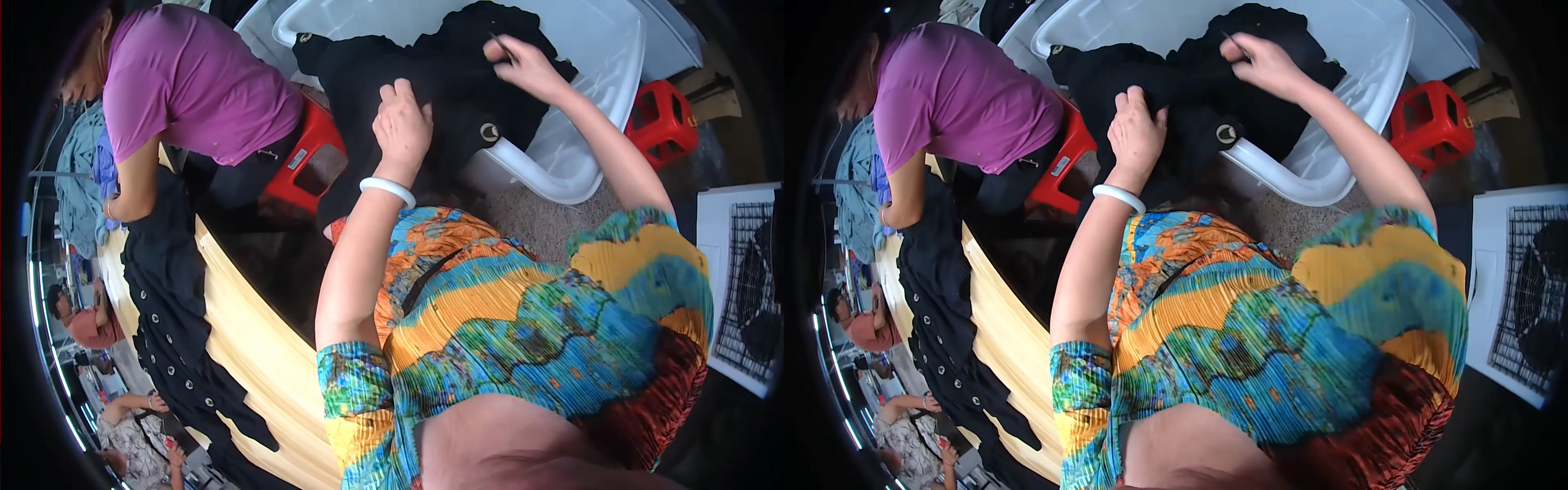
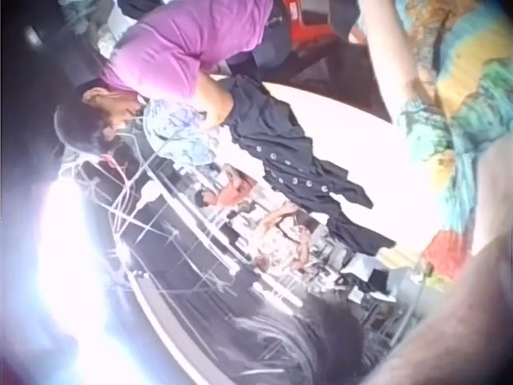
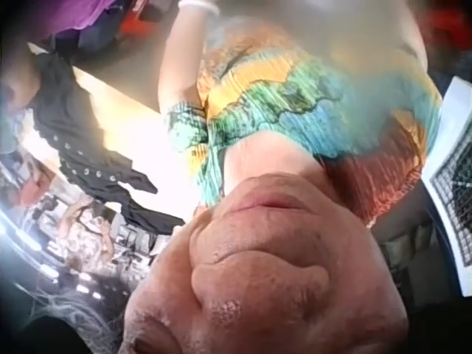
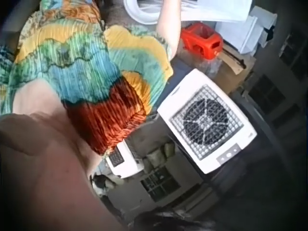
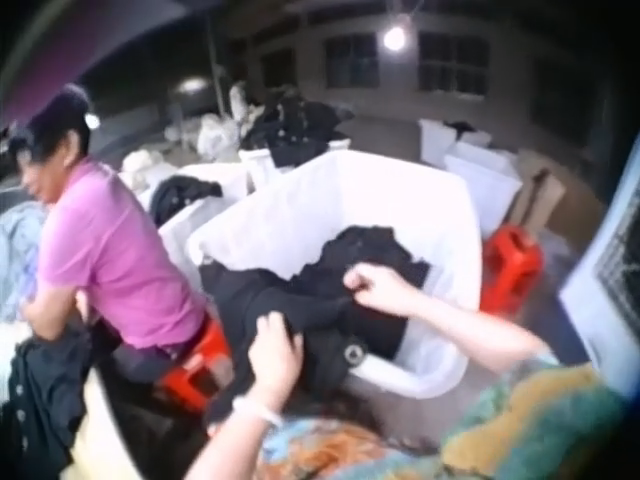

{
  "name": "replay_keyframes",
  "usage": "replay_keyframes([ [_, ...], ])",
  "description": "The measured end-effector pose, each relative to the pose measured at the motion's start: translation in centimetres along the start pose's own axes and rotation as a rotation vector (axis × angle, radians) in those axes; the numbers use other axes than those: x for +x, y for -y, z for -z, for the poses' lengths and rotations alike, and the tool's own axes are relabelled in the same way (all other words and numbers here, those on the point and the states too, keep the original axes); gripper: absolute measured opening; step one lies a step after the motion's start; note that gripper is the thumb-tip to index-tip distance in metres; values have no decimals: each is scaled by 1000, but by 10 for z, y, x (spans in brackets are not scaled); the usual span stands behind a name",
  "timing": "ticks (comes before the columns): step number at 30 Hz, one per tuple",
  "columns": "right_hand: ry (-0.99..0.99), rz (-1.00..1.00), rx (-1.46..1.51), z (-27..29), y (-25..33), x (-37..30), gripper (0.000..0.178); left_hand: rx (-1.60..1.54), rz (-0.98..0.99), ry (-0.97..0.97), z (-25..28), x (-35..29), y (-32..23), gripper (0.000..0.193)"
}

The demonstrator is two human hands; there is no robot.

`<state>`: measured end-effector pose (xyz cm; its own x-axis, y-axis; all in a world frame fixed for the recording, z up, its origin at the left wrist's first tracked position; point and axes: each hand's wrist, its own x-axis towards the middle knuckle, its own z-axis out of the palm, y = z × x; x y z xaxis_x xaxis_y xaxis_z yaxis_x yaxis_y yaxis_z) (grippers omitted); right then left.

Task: Trim loose threads from buttons on black clothing items using small snips.

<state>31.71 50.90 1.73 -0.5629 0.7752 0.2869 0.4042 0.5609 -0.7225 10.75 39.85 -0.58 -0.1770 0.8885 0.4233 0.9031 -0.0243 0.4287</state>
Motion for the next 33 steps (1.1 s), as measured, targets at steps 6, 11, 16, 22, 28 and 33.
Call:
replay_keyframes([
  [6, 473, -306, 34, -16, 63, -58, 60, 75, -130, 68, 11, 24, 13, 32],
  [11, 204, 72, -196, -44, 34, -55, 49, 6, -156, 205, 21, 42, 29, 37],
  [16, 164, 75, -140, -24, 43, -47, 25, -24, -151, 188, 21, 32, 24, 35],
  [22, -70, 6, 276, 29, 119, -36, 16, -53, -239, 17, 34, 50, 22, 22],
  [28, -475, 297, 618, 59, 174, -14, 24, -305, -179, 255, 14, 48, 31, 18],
  [33, -226, 280, 992, 44, 229, 23, 23, -552, -314, 174, 13, 25, 75, 24],
])
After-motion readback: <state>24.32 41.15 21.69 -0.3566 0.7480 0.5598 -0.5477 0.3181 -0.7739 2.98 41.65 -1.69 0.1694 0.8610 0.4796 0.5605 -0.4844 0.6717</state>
